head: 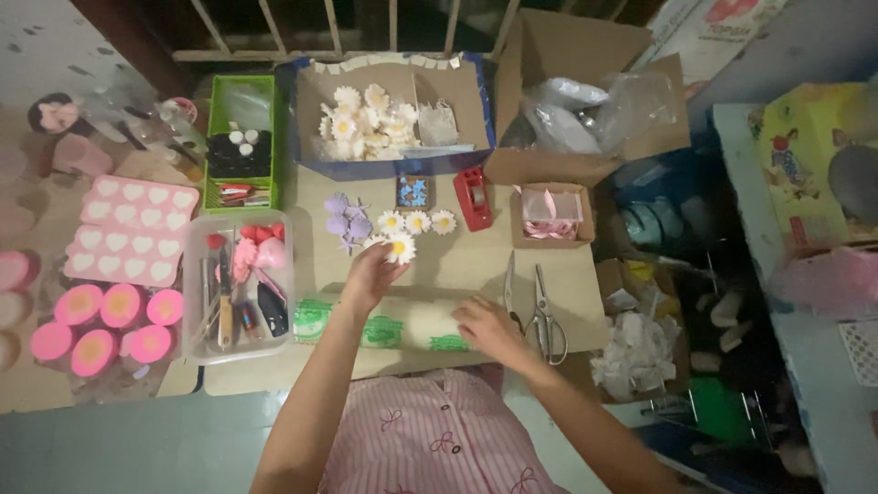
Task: The person prepares artificial flowers for packaging by wrapping a stem in plastic film using scissors and wiping a surface with a cloth.
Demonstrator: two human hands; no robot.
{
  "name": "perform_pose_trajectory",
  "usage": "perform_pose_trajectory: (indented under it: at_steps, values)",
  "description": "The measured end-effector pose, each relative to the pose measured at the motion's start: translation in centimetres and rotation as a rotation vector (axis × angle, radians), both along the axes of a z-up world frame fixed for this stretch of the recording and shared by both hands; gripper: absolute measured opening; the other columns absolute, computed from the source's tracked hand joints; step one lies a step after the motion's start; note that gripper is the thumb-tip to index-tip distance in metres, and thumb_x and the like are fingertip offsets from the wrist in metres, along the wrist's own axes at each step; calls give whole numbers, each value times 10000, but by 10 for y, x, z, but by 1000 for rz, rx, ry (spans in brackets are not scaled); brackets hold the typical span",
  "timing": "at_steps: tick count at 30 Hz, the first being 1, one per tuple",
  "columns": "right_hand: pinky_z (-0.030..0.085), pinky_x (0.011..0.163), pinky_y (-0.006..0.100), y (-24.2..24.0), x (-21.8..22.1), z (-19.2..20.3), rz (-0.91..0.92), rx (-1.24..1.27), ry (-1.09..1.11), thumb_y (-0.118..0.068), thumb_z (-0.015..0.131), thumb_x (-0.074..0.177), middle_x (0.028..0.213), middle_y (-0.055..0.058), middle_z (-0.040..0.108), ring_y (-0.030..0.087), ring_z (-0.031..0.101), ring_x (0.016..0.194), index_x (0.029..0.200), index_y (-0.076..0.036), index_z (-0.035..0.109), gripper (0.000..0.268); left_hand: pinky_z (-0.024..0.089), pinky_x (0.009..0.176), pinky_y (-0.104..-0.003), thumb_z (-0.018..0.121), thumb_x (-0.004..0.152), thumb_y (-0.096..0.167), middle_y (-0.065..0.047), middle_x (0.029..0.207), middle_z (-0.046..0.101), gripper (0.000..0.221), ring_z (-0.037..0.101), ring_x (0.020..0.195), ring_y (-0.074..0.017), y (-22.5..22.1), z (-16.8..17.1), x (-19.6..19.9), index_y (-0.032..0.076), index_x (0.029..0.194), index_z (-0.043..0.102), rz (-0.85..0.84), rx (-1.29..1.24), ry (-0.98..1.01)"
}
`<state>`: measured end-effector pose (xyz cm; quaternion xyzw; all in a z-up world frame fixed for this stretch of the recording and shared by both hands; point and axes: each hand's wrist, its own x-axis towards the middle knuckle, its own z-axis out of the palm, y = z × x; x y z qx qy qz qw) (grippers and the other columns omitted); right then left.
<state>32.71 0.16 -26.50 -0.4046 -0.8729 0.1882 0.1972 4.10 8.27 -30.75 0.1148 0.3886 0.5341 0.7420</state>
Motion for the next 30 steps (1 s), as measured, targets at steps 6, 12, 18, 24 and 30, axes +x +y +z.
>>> perform_pose_trajectory:
  at_steps: [6,12,18,24,30]
  values:
    - [507,939,427,8,-23,-3,370,213,-441,-132,655,808,1152,99,675,271,645,1135,1057,-29,704,274,590,835,-382,620,970,159,-85,1067,667,235,670,897,-218,-13,-67,-12,52,1179,606,52,-96,28]
    - [532,843,444,29,-26,-35,344,122,-416,-151,661,854,926,136,702,307,685,938,916,-44,673,124,564,849,-398,624,968,158,-98,1075,682,267,682,905,-221,-13,-61,-1,20,1195,596,32,-60,26]
    - [533,761,453,43,-32,8,61,-253,-60,-162,655,897,817,151,703,355,704,823,908,-43,635,121,609,869,-383,632,956,164,-71,1086,676,296,678,904,-199,-4,-49,19,45,1219,568,-82,-68,60]
    - [549,827,402,49,-27,-1,-22,-474,107,-90,639,934,990,143,694,308,705,937,1049,-32,619,131,586,770,-370,634,963,170,-93,1070,679,305,669,858,-201,5,-95,41,19,1225,598,-238,-48,147]
    - [534,910,373,46,-14,-20,53,-457,224,-1,700,729,1055,136,685,281,677,1025,1081,-14,690,352,606,804,-368,645,966,143,-64,1075,627,329,645,874,-212,5,-92,37,33,1263,555,-128,-131,70]
